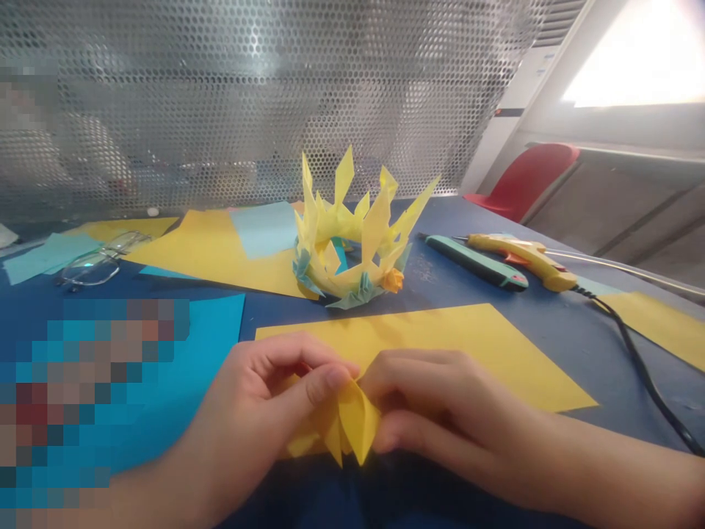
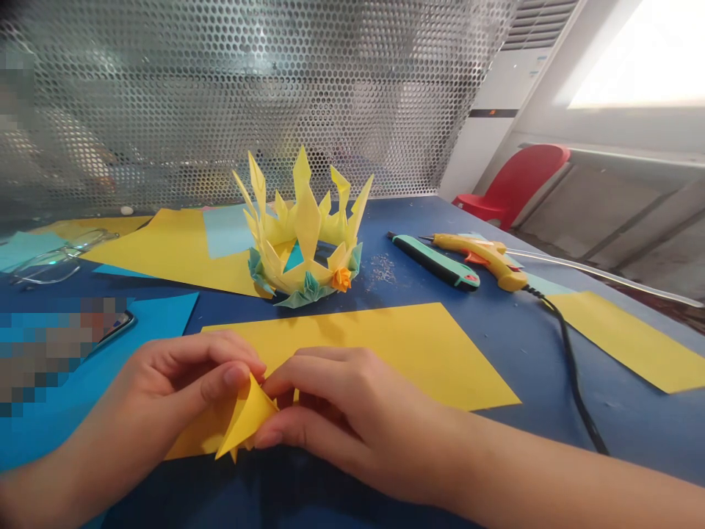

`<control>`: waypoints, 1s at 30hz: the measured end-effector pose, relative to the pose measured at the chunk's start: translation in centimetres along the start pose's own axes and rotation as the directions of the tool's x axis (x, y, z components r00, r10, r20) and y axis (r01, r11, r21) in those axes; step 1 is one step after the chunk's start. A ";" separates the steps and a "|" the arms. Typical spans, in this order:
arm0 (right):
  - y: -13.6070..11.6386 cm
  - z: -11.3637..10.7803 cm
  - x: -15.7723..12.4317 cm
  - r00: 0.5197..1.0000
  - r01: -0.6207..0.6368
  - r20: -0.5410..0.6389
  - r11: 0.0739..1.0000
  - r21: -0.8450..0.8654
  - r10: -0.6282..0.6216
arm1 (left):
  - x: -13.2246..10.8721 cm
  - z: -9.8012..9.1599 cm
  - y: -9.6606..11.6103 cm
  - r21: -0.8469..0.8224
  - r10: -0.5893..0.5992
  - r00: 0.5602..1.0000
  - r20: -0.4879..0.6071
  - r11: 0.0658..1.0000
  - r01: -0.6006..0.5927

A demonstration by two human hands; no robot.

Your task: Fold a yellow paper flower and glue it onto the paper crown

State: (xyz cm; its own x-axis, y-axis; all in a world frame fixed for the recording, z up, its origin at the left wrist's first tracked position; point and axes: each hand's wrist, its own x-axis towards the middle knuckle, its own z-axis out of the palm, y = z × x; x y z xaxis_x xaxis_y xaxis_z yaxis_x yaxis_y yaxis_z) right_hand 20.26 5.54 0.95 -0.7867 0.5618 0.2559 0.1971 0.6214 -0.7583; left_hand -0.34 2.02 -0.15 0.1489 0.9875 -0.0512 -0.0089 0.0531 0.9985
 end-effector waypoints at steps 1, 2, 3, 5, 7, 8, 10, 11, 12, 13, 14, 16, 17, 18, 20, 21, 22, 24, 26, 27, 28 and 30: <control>0.0 0.0 0.0 1.000 -0.013 0.001 1.000 0.001 0.013 | 0.0 0.0 0.0 0.030 0.025 1.000 -0.005 0.999 -0.025; -0.1 0.0 0.0 1.000 -0.028 0.003 1.000 0.000 0.028 | 0.0 -0.1 0.1 0.059 0.057 0.998 -0.014 0.997 -0.056; -0.1 0.1 0.0 0.999 -0.048 0.003 0.999 -0.006 0.048 | 0.0 -0.1 0.1 0.085 0.085 0.996 -0.022 0.993 -0.082; -0.1 0.1 0.0 0.996 -0.089 -0.004 0.996 -0.018 0.088 | 0.0 -0.2 0.1 0.117 0.128 0.991 -0.036 0.985 -0.123; -0.1 0.1 0.1 0.993 -0.114 -0.028 0.993 -0.027 0.113 | 0.0 -0.2 0.1 0.129 0.152 0.987 -0.044 0.981 -0.145; -0.1 0.2 0.1 0.992 -0.119 -0.044 0.993 -0.025 0.118 | 0.0 -0.2 0.1 0.128 0.159 0.986 -0.046 0.980 -0.152; -0.1 0.2 0.2 0.990 -0.128 -0.066 0.992 -0.017 0.126 | -0.1 -0.2 0.1 0.121 0.162 0.986 -0.046 0.980 -0.155; -0.1 0.2 0.2 0.988 -0.133 -0.075 0.991 -0.012 0.131 | -0.1 -0.2 0.1 0.113 0.154 0.987 -0.047 0.983 -0.148; -0.1 0.2 0.2 0.987 -0.139 -0.083 0.990 -0.008 0.138 | -0.2 -0.2 0.1 0.097 0.138 0.989 -0.052 0.986 -0.133; -0.2 0.2 0.2 0.985 -0.148 -0.090 0.989 -0.008 0.147 | -0.3 -0.2 0.1 0.075 0.111 0.992 -0.060 0.992 -0.106; -0.2 0.2 0.2 0.983 -0.157 -0.097 0.987 -0.011 0.155 | -0.4 -0.2 0.1 0.046 0.073 0.995 -0.073 0.997 -0.070; -0.3 0.3 0.3 0.980 -0.168 -0.114 0.986 -0.020 0.164 | -0.5 -0.2 0.1 -0.022 -0.009 0.995 -0.095 1.000 0.007; -0.3 0.3 0.3 0.979 -0.170 -0.121 0.985 -0.027 0.165 | -0.6 -0.2 0.1 -0.048 -0.040 0.994 -0.104 0.998 0.035; -0.3 0.3 0.3 0.978 -0.169 -0.127 0.985 -0.033 0.163 | -0.6 -0.2 0.1 -0.059 -0.060 0.992 -0.110 0.997 0.053; -0.3 0.3 0.3 0.978 -0.164 -0.135 0.986 -0.042 0.158 | -0.6 -0.2 0.1 -0.044 -0.061 0.993 -0.106 0.997 0.057; -0.3 0.3 0.3 0.978 -0.164 -0.135 0.985 -0.045 0.157 | -0.6 -0.1 0.1 -0.028 -0.054 0.993 -0.103 0.998 0.051; -0.3 0.3 0.3 0.979 -0.165 -0.132 0.985 -0.046 0.158 | -0.6 -0.1 0.0 -0.013 -0.044 0.994 -0.097 0.999 0.043; -0.3 0.3 0.2 0.979 -0.167 -0.124 0.985 -0.041 0.161 | -0.6 0.0 0.0 0.010 -0.022 0.996 -0.085 1.000 0.023; -0.3 0.3 0.3 0.979 -0.170 -0.117 0.985 -0.036 0.164 | -0.6 0.0 -0.1 0.033 -0.004 0.997 -0.078 0.999 0.007; -0.3 0.3 0.3 0.979 -0.172 -0.113 0.985 -0.033 0.167 | -0.6 0.0 -0.1 0.045 0.003 0.997 -0.077 0.999 0.000; -0.3 0.3 0.3 0.980 -0.172 -0.110 0.985 -0.030 0.168 | -0.6 0.0 -0.2 0.058 0.008 0.997 -0.077 0.998 -0.003; -0.3 0.3 0.2 0.982 -0.165 -0.102 0.986 -0.022 0.161 | -0.6 -0.1 -0.3 0.077 0.013 0.997 -0.077 0.997 -0.007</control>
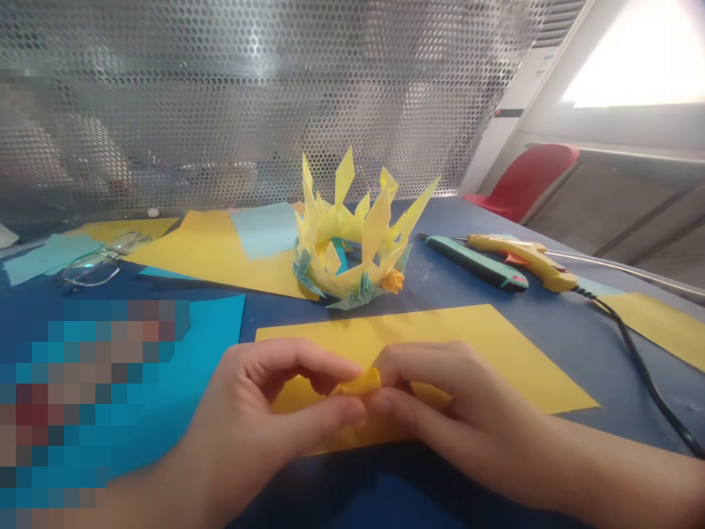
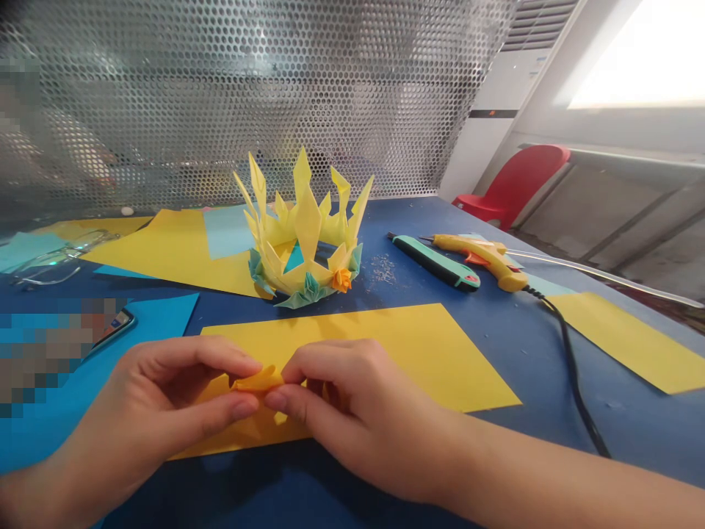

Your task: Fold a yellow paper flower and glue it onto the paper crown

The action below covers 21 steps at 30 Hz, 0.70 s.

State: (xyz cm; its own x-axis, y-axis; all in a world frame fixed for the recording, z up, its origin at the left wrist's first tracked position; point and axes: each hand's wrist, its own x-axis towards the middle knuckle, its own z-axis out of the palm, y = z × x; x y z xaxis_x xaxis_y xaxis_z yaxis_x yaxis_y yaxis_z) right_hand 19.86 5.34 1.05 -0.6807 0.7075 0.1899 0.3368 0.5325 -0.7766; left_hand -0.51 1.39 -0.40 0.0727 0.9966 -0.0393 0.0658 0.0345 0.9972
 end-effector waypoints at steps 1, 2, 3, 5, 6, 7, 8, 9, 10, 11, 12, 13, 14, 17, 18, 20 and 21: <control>0.0 0.0 -0.1 1.000 0.007 0.006 1.000 0.000 -0.007 | 0.0 0.0 0.0 0.007 0.001 1.000 -0.002 1.000 -0.001; 0.0 0.0 -0.1 1.000 0.017 0.013 1.000 -0.005 -0.016 | 0.0 0.0 -0.1 0.015 0.001 1.000 0.001 1.000 -0.001; -0.1 0.1 -0.2 0.999 0.029 0.018 0.999 -0.014 -0.029 | 0.0 0.1 0.0 0.022 0.005 1.000 0.003 1.000 -0.006; -0.2 0.1 -0.4 0.998 0.056 0.026 0.997 -0.049 -0.055 | 0.0 0.4 0.2 0.022 0.019 1.000 0.000 1.000 -0.019; -0.2 0.2 -0.5 0.997 0.070 0.030 0.995 -0.066 -0.068 | -0.1 0.6 0.3 0.012 0.018 1.000 -0.015 1.000 -0.018; -0.2 0.2 -0.6 0.996 0.080 0.038 0.994 -0.078 -0.077 | -0.3 0.8 0.5 -0.005 0.010 0.999 -0.032 1.000 -0.010; -0.3 0.2 -0.6 0.995 0.088 0.044 0.993 -0.082 -0.085 | -0.4 1.1 0.8 -0.025 -0.013 0.998 -0.058 1.000 0.011; -0.3 0.2 -0.7 0.995 0.092 0.050 0.993 -0.079 -0.088 | -0.6 1.3 1.0 -0.044 -0.038 0.996 -0.081 0.998 0.034; -0.3 0.2 -0.7 0.995 0.089 0.057 0.994 -0.071 -0.085 | -0.7 1.5 1.2 -0.058 -0.063 0.994 -0.089 0.997 0.058; -0.2 0.2 -0.6 0.994 0.092 0.062 0.994 -0.056 -0.088 | -0.8 1.6 1.4 -0.066 -0.082 0.992 -0.093 0.995 0.076; -0.2 0.1 -0.6 0.993 0.095 0.069 0.994 -0.045 -0.092 | -0.8 1.6 1.4 -0.064 -0.091 0.992 -0.085 0.994 0.086; -0.2 0.1 -0.5 0.993 0.095 0.079 0.995 -0.040 -0.091 | -0.8 1.5 1.4 -0.054 -0.092 0.993 -0.071 0.995 0.089; -0.2 0.0 -0.5 0.992 0.099 0.087 0.994 -0.042 -0.095 | -0.7 1.4 1.4 -0.039 -0.088 0.994 -0.057 0.996 0.086; -0.2 0.0 -0.4 0.988 0.133 0.087 0.987 -0.085 -0.125 | -0.4 1.0 0.8 0.008 -0.049 0.999 0.021 0.999 0.049; -0.2 0.0 -0.4 0.986 0.153 0.080 0.982 -0.109 -0.145 | -0.3 0.8 0.6 0.015 -0.044 0.998 0.044 0.999 0.043; -0.1 0.1 -0.5 0.976 0.215 0.054 0.963 -0.161 -0.209 | -0.1 0.7 0.2 0.023 -0.044 0.996 0.082 0.999 0.043; -0.1 0.2 -0.6 0.971 0.239 0.043 0.953 -0.187 -0.235 | 0.0 0.6 0.1 0.024 -0.048 0.994 0.093 0.999 0.045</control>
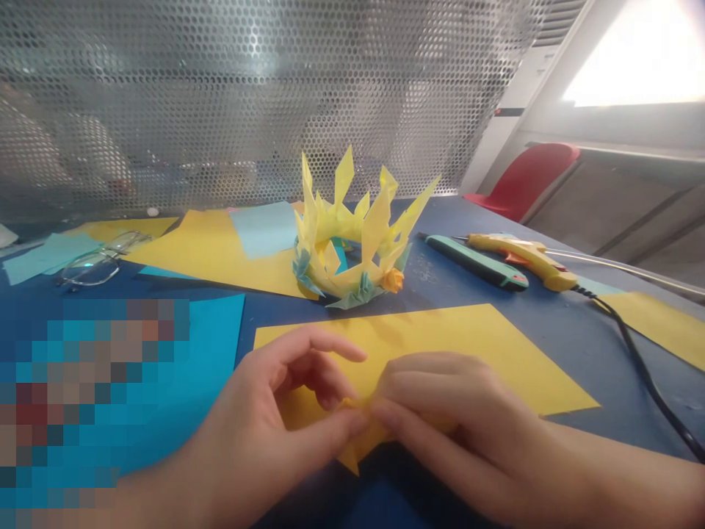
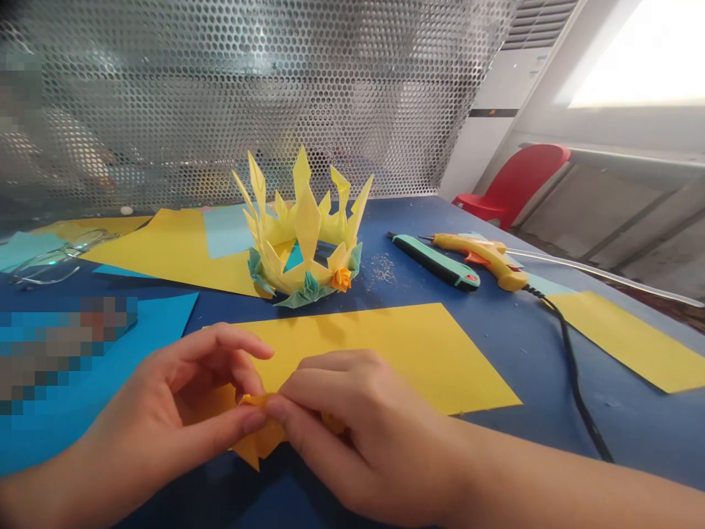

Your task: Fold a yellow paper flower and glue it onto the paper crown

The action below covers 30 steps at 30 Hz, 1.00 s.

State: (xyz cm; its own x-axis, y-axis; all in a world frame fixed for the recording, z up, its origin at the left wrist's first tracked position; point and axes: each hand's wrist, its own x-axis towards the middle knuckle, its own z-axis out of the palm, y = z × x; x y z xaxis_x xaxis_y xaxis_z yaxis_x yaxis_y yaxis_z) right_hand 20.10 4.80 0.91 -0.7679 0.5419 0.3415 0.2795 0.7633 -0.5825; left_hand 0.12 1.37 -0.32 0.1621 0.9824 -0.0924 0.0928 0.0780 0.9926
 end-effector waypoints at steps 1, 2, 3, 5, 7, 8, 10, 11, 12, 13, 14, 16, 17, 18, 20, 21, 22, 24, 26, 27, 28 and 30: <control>0.0 0.1 -0.1 1.000 0.021 -0.018 0.999 -0.024 -0.022 | 0.1 0.0 -0.1 -0.003 -0.008 1.000 0.003 1.000 0.008; -0.1 0.1 -0.2 0.999 0.037 -0.038 0.998 -0.043 -0.038 | 0.1 0.0 -0.1 -0.012 -0.019 1.000 0.010 1.000 0.019; -0.1 0.1 -0.3 0.997 0.048 -0.056 0.997 -0.055 -0.051 | 0.2 0.1 -0.1 -0.027 -0.033 0.999 0.023 0.999 0.034; -0.2 0.2 -0.5 0.994 0.059 -0.087 0.996 -0.070 -0.065 | 0.3 0.1 0.1 -0.052 -0.069 0.995 0.068 0.996 0.073; -0.4 0.2 -0.5 0.993 0.057 -0.098 0.995 -0.086 -0.065 | 0.2 0.1 0.3 -0.036 -0.091 0.987 0.134 0.995 0.097; -0.4 0.2 -0.4 0.994 0.048 -0.096 0.994 -0.093 -0.057 | 0.1 0.1 0.4 -0.013 -0.090 0.983 0.159 0.996 0.093; -0.5 0.2 -0.4 0.995 0.035 -0.086 0.994 -0.104 -0.045 | -0.1 0.1 0.5 0.039 -0.082 0.983 0.167 0.996 0.076; -0.5 0.2 -0.4 0.996 0.030 -0.080 0.994 -0.106 -0.038 | -0.1 0.1 0.6 0.056 -0.080 0.984 0.157 0.996 0.072; -0.4 0.2 -0.4 0.996 0.023 -0.078 0.994 -0.107 -0.031 | -0.2 0.1 0.6 0.065 -0.082 0.986 0.148 0.995 0.073; -0.4 0.2 -0.4 0.997 0.017 -0.079 0.994 -0.105 -0.025 | -0.2 0.1 0.6 0.071 -0.086 0.986 0.141 0.995 0.077; -0.4 0.2 -0.5 0.997 0.009 -0.079 0.995 -0.099 -0.016 | -0.2 0.1 0.6 0.073 -0.092 0.986 0.142 0.994 0.082; -0.3 0.1 -0.5 0.997 -0.021 -0.072 0.998 -0.058 0.017 | -0.1 0.0 0.5 0.068 -0.098 0.982 0.162 0.994 0.088; -0.2 0.0 -0.5 0.997 -0.042 -0.063 0.999 -0.016 0.041 | -0.1 0.0 0.4 0.057 -0.094 0.979 0.180 0.995 0.085; -0.2 0.0 -0.4 0.997 -0.063 -0.042 0.997 0.043 0.065 | 0.0 0.0 0.3 0.038 -0.088 0.978 0.189 0.996 0.082; -0.1 0.0 -0.2 0.993 -0.117 0.009 0.979 0.165 0.117 | 0.0 -0.1 0.0 -0.030 -0.064 0.985 0.158 0.997 0.069; 0.0 0.1 -0.1 0.990 -0.143 0.027 0.968 0.205 0.140 | -0.1 -0.1 -0.2 -0.069 -0.051 0.991 0.123 0.996 0.059; 0.0 0.2 0.0 0.986 -0.166 0.037 0.960 0.224 0.162 | -0.1 -0.2 -0.3 -0.105 -0.040 0.995 0.088 0.993 0.049; 0.0 0.3 0.1 0.979 -0.201 0.025 0.956 0.212 0.201 | -0.1 -0.2 -0.4 -0.153 -0.033 0.998 0.047 0.987 0.039; -0.1 0.4 0.3 0.976 -0.206 -0.030 0.962 0.181 0.214 | -0.1 -0.3 -0.4 -0.163 -0.033 0.998 0.047 0.986 0.041; -0.1 0.4 0.3 0.976 -0.196 -0.064 0.967 0.165 0.209 | -0.1 -0.3 -0.3 -0.159 -0.034 0.998 0.046 0.986 0.041; -0.1 0.4 0.4 0.974 -0.183 -0.108 0.972 0.148 0.200 | -0.1 -0.3 -0.2 -0.156 -0.036 0.998 0.051 0.987 0.044; -0.1 0.4 0.5 0.961 -0.165 -0.203 0.979 0.117 0.186 | 0.1 -0.3 0.0 -0.163 -0.044 0.996 0.078 0.985 0.056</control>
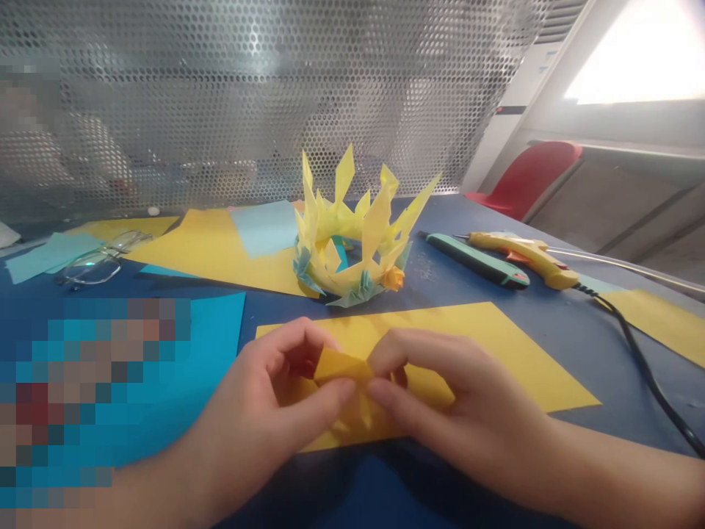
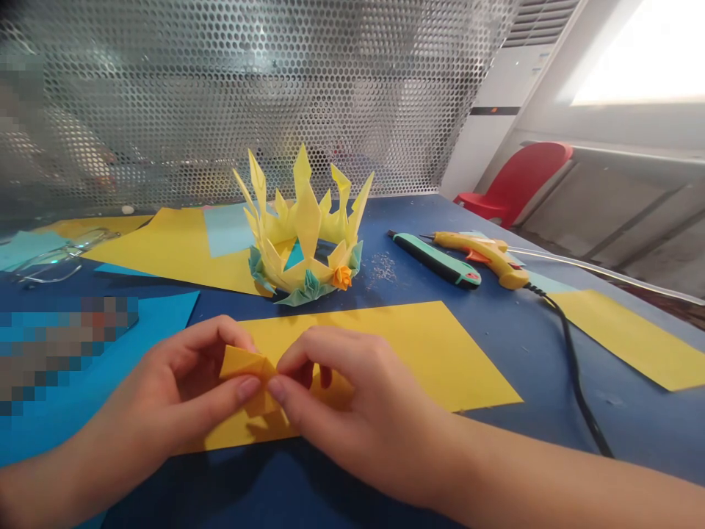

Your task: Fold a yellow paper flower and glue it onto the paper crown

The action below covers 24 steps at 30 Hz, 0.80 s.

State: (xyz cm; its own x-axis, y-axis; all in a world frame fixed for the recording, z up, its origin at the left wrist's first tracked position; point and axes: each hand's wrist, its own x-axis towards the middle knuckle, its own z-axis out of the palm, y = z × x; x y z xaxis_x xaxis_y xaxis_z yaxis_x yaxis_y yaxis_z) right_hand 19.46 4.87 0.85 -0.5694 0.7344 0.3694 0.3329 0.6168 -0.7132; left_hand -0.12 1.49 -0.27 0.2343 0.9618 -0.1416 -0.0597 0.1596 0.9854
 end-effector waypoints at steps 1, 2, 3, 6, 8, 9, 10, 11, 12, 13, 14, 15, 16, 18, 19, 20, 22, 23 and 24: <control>0.0 0.0 0.0 0.999 -0.001 -0.035 1.000 -0.005 0.001 | 0.1 0.0 0.1 -0.008 -0.013 1.000 0.017 1.000 0.014; 0.1 0.0 0.1 0.998 -0.013 -0.057 1.000 -0.002 0.013 | 0.2 0.1 0.2 -0.016 -0.025 0.999 0.030 1.000 0.026; 0.1 -0.1 0.1 0.998 -0.027 -0.065 1.000 0.011 0.028 | 0.2 0.1 0.2 -0.016 -0.037 0.999 0.034 0.999 0.038; 0.2 -0.1 0.1 0.995 -0.087 -0.035 0.991 0.098 0.091 | 0.5 0.1 0.1 0.053 -0.047 0.999 0.007 0.997 0.047; 0.4 -0.1 0.0 0.992 -0.120 0.001 0.973 0.198 0.122 | 0.6 0.0 0.0 0.107 -0.027 0.999 -0.023 0.994 0.029; 0.5 0.0 0.0 0.992 -0.125 0.017 0.962 0.244 0.125 | 0.5 0.0 -0.1 0.119 -0.020 0.999 -0.038 0.993 0.024; 0.6 0.0 -0.1 0.993 -0.122 0.025 0.955 0.272 0.120 | 0.5 -0.1 -0.2 0.114 -0.016 0.999 -0.051 0.993 0.022; 0.7 0.0 -0.1 0.994 -0.112 0.023 0.954 0.277 0.110 | 0.5 -0.1 -0.2 0.098 -0.021 0.998 -0.058 0.995 0.026; 0.8 0.1 -0.1 0.995 -0.097 0.011 0.961 0.260 0.098 | 0.4 -0.1 -0.1 0.078 -0.027 0.998 -0.057 0.996 0.032; 0.9 0.1 -0.1 0.996 -0.085 -0.007 0.970 0.227 0.089 | 0.3 -0.1 -0.1 0.058 -0.034 0.998 -0.049 0.998 0.036; 1.0 0.1 -0.1 0.996 -0.077 -0.026 0.979 0.187 0.083 | 0.3 -0.1 0.0 0.036 -0.034 0.999 -0.040 0.999 0.036; 1.0 0.2 -0.1 0.996 -0.072 -0.043 0.985 0.155 0.079 | 0.2 -0.1 0.1 0.020 -0.028 0.999 -0.032 0.999 0.028; 1.0 0.2 -0.1 0.996 -0.067 -0.057 0.989 0.132 0.075 | 0.2 -0.1 0.1 0.008 -0.027 0.999 -0.026 1.000 0.027; 0.9 0.3 -0.1 0.995 -0.056 -0.072 0.992 0.115 0.064 | 0.2 -0.1 0.2 -0.015 -0.033 0.999 -0.035 0.999 0.032; 0.9 0.3 -0.1 0.995 -0.050 -0.076 0.992 0.113 0.059 | 0.2 -0.1 0.2 -0.016 -0.043 0.998 -0.038 0.999 0.042; 0.9 0.2 -0.1 0.996 -0.044 -0.078 0.993 0.112 0.053 | 0.3 -0.1 0.2 -0.009 -0.050 0.998 -0.043 0.999 0.050; 0.8 0.2 -0.1 0.995 -0.033 -0.085 0.994 0.108 0.043 | 0.5 0.0 0.3 0.018 -0.061 0.997 -0.050 0.998 0.062; 0.8 0.2 -0.2 0.995 -0.029 -0.089 0.994 0.107 0.039 | 0.6 0.0 0.4 0.036 -0.061 0.997 -0.048 0.997 0.063; 0.9 0.1 -0.2 0.995 -0.026 -0.091 0.994 0.110 0.036 | 0.6 0.1 0.5 0.049 -0.063 0.997 -0.040 0.997 0.065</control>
State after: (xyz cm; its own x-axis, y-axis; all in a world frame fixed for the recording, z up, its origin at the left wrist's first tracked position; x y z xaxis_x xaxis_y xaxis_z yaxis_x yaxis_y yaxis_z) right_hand 19.78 5.22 0.08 -0.4859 0.7792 0.3959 0.2635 0.5625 -0.7837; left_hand 0.09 2.17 0.13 0.1983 0.9580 -0.2071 0.0031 0.2107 0.9776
